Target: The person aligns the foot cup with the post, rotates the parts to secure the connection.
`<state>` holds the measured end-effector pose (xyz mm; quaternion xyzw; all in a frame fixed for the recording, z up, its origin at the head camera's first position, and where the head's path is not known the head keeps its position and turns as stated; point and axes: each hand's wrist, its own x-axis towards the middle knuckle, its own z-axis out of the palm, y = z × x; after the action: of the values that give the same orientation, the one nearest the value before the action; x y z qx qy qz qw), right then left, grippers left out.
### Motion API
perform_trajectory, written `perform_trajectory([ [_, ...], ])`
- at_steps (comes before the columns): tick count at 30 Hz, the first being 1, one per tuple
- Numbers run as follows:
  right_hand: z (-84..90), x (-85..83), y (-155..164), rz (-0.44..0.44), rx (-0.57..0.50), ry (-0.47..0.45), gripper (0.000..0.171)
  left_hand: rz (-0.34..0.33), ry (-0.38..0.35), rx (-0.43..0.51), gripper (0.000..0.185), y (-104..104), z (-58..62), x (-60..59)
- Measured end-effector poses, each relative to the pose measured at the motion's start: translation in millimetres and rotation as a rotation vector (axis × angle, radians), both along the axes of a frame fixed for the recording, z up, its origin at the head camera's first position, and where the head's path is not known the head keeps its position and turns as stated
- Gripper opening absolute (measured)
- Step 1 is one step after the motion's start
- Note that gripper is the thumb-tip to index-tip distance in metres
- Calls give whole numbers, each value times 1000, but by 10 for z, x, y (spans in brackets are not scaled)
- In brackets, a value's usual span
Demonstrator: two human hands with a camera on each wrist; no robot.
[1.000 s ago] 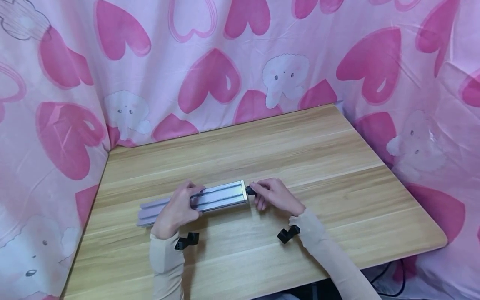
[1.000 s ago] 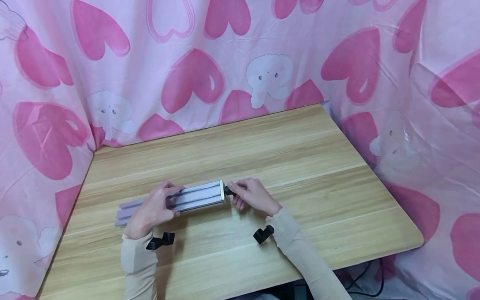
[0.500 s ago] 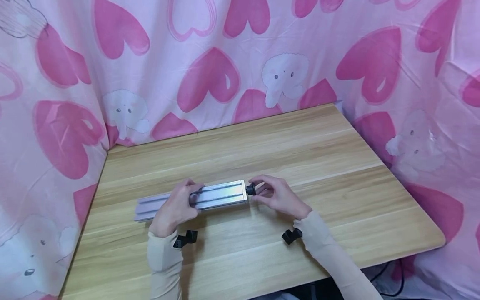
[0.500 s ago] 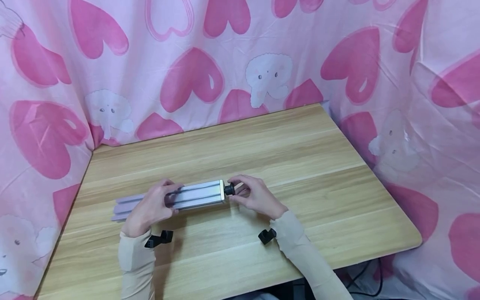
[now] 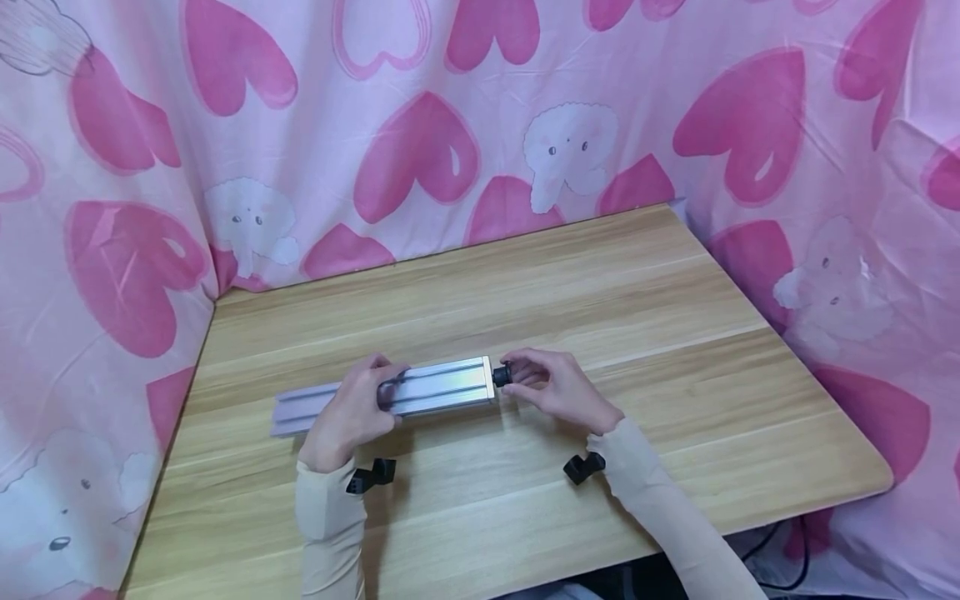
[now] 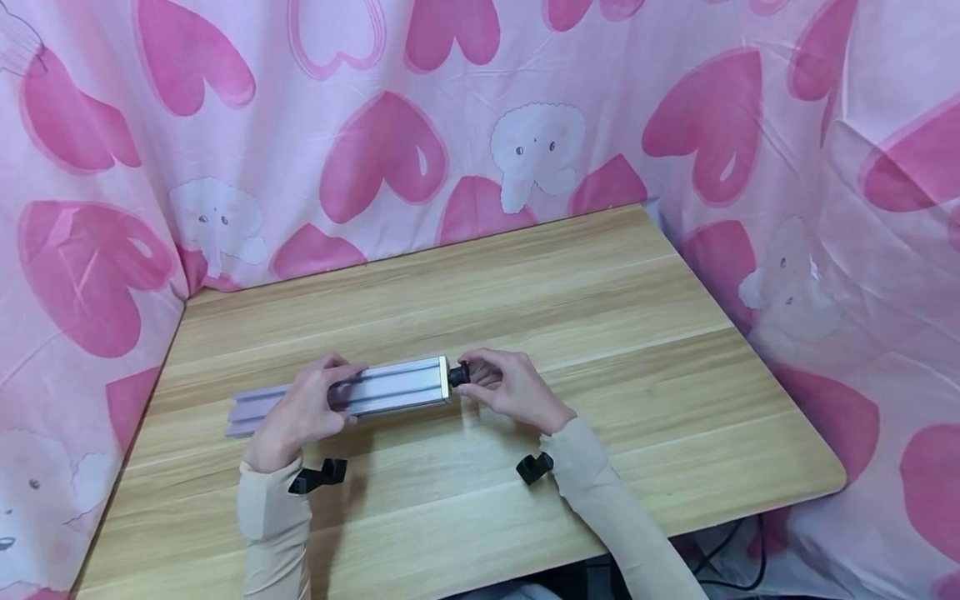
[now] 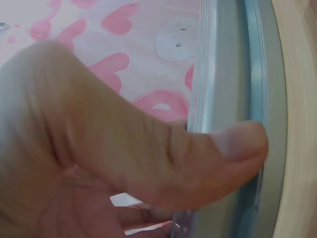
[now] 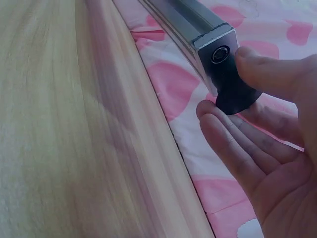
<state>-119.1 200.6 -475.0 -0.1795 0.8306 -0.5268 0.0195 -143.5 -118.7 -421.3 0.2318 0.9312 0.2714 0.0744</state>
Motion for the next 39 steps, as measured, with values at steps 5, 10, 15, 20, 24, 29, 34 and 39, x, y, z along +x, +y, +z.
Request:
perform_trajectory([
  [5,9,-11,-10,-7,22,-31,42,1,-3,-13,71,-7,16,3],
  [10,18,-30,-20,-16,13,-84,42,5,-19,-23,72,-13,24,4],
  [15,10,-50,-42,-22,-80,-212,46,8,-27,-27,72,-1,19,-11],
  [20,-15,-79,-81,-17,-172,-314,39,10,-15,-27,72,10,5,-24],
  [24,-20,-90,-86,-16,-228,-393,40,10,9,-28,72,15,-5,-22],
  [29,-24,-99,-91,-46,-292,-507,45,0,35,-25,72,30,-24,-9],
  [34,-3,-97,-107,-91,-319,-603,48,4,44,-38,74,45,-42,-9],
  [39,-13,-82,-105,-108,-357,-684,44,13,52,-56,75,66,-44,-7],
])
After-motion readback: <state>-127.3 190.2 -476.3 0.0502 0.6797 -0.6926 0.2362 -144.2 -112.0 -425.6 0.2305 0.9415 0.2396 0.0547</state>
